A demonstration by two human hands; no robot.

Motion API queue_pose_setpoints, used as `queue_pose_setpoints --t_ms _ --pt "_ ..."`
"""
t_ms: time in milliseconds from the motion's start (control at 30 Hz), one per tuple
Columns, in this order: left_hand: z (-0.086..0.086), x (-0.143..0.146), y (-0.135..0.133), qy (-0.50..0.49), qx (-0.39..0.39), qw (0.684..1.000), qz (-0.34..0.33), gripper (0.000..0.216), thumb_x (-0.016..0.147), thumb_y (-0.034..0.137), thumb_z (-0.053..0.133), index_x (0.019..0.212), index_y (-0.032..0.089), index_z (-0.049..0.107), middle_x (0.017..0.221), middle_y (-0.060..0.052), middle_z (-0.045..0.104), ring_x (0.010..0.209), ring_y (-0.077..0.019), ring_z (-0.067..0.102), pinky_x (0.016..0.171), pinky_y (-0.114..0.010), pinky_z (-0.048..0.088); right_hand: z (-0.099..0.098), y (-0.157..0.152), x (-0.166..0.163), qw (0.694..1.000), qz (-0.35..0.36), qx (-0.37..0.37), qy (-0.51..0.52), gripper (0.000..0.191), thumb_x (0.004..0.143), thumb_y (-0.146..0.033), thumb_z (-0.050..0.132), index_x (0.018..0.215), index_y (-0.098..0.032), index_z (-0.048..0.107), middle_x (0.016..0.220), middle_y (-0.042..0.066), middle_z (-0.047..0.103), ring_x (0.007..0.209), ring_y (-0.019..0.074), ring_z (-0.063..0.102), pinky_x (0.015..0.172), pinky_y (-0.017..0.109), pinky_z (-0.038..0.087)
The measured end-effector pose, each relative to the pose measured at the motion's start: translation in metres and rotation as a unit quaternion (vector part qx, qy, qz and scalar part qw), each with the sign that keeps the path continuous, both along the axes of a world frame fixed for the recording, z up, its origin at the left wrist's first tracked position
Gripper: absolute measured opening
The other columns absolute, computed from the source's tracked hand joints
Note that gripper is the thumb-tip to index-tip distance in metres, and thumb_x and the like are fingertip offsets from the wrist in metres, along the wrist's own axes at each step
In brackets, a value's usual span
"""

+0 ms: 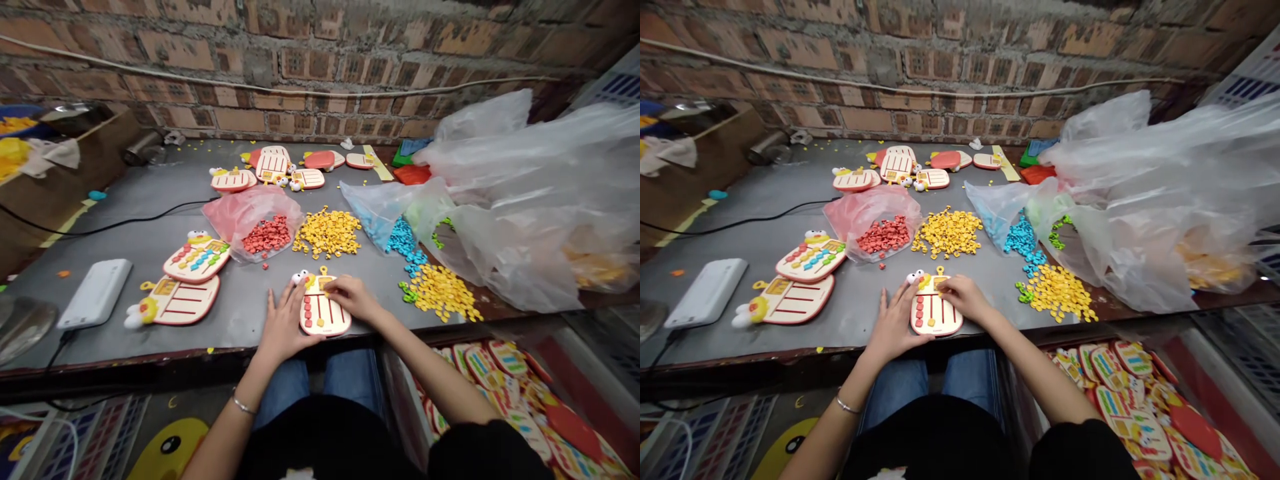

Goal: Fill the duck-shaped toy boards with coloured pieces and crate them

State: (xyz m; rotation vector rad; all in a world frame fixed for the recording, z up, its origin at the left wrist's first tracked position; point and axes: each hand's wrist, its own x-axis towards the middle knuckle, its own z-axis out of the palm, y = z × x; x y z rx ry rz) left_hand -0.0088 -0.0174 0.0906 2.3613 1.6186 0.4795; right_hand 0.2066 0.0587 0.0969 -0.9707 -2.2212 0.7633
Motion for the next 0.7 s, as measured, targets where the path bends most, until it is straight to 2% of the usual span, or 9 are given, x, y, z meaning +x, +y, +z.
queue_pose_setpoints --t_ms 133,233,300,367,433,500,567,633,700 --pt "-0.001 0.0 0.0 0.0 0.007 1.0 0.003 0.115 0.066 0.061 0.069 0.151 0.021 0.004 0.153 -0.014 0.029 0.143 -0.0337 0.021 0.112 -0.066 -0.002 0.003 0.005 -0.019 0.998 0.049 -0.037 0.016 0.009 0.083 -0.024 0.063 0.085 -0.016 0.067 0.081 0.005 0.067 0.077 0.0168 0.059 0.072 0.029 0.046" --pt "0.001 0.0 -0.001 0.0 0.006 1.0 -0.001 0.116 0.063 0.063 0.07 0.151 0.021 0.007 0.152 -0.014 0.032 0.142 -0.0345 0.023 0.112 -0.065 0.0 0.012 0.013 -0.013 0.979 0.113 -0.169 0.016 0.024 0.078 -0.035 0.068 0.092 -0.015 0.067 0.076 0.002 0.067 0.068 0.0143 0.059 0.063 0.024 0.046" --pt "0.001 0.0 -0.001 -0.002 0.004 1.0 -0.004 0.116 0.063 0.064 0.07 0.151 0.021 0.007 0.152 -0.014 0.032 0.142 -0.0343 0.023 0.112 -0.064 0.0 0.015 0.02 -0.008 0.965 0.137 -0.223 0.012 0.028 0.078 -0.038 0.068 0.093 -0.015 0.067 0.073 0.001 0.066 0.065 0.0135 0.059 0.059 0.023 0.046" --pt "0.001 -0.001 0.0 -0.005 0.007 1.0 -0.003 0.115 0.064 0.063 0.07 0.151 0.021 0.006 0.152 -0.014 0.031 0.142 -0.0335 0.022 0.113 -0.063 0.0 0.012 0.029 -0.007 0.977 0.095 -0.188 0.026 0.022 0.081 -0.035 0.065 0.089 -0.015 0.068 0.075 0.002 0.066 0.066 0.0139 0.059 0.061 0.024 0.046" --pt "0.0 -0.001 0.0 -0.005 0.01 1.0 -0.001 0.115 0.065 0.062 0.07 0.151 0.021 0.005 0.153 -0.015 0.03 0.142 -0.0334 0.022 0.113 -0.063 0.001 0.005 0.043 -0.011 0.994 -0.007 -0.092 0.05 0.014 0.085 -0.027 0.06 0.088 -0.016 0.067 0.082 0.004 0.067 0.073 0.0153 0.059 0.066 0.027 0.046" --pt "-0.001 -0.001 0.0 -0.003 0.014 1.0 0.001 0.116 0.064 0.061 0.07 0.151 0.02 0.006 0.152 -0.015 0.031 0.141 -0.0342 0.023 0.112 -0.064 0.003 -0.004 0.059 -0.016 0.995 -0.092 0.005 0.036 0.013 0.085 -0.017 0.056 0.092 -0.017 0.067 0.089 0.007 0.065 0.081 0.017 0.058 0.073 0.03 0.046" --pt "-0.002 -0.001 0.0 -0.002 0.017 1.0 0.0 0.116 0.063 0.061 0.071 0.151 0.02 0.008 0.152 -0.015 0.032 0.141 -0.0349 0.024 0.112 -0.063 0.005 -0.011 0.074 -0.02 0.991 -0.115 0.064 -0.022 0.015 0.083 -0.01 0.055 0.089 -0.017 0.067 0.089 0.007 0.062 0.084 0.0176 0.056 0.076 0.031 0.046" --pt "-0.003 -0.001 0.0 -0.002 0.019 1.0 0.002 0.115 0.064 0.061 0.071 0.151 0.021 0.008 0.152 -0.015 0.032 0.141 -0.0349 0.024 0.113 -0.063 0.005 -0.014 0.082 -0.021 0.989 -0.107 0.082 -0.068 0.017 0.084 -0.006 0.053 0.082 -0.016 0.066 0.085 0.007 0.06 0.082 0.017 0.054 0.075 0.03 0.045" --pt "-0.004 -0.001 0.0 -0.001 0.021 1.0 0.003 0.114 0.065 0.061 0.07 0.151 0.021 0.008 0.152 -0.015 0.031 0.141 -0.0347 0.024 0.113 -0.062 0.005 -0.011 0.079 -0.017 0.99 -0.097 0.083 -0.064 0.016 0.086 -0.007 0.051 0.084 -0.016 0.064 0.086 0.006 0.059 0.081 0.0168 0.055 0.074 0.029 0.045"
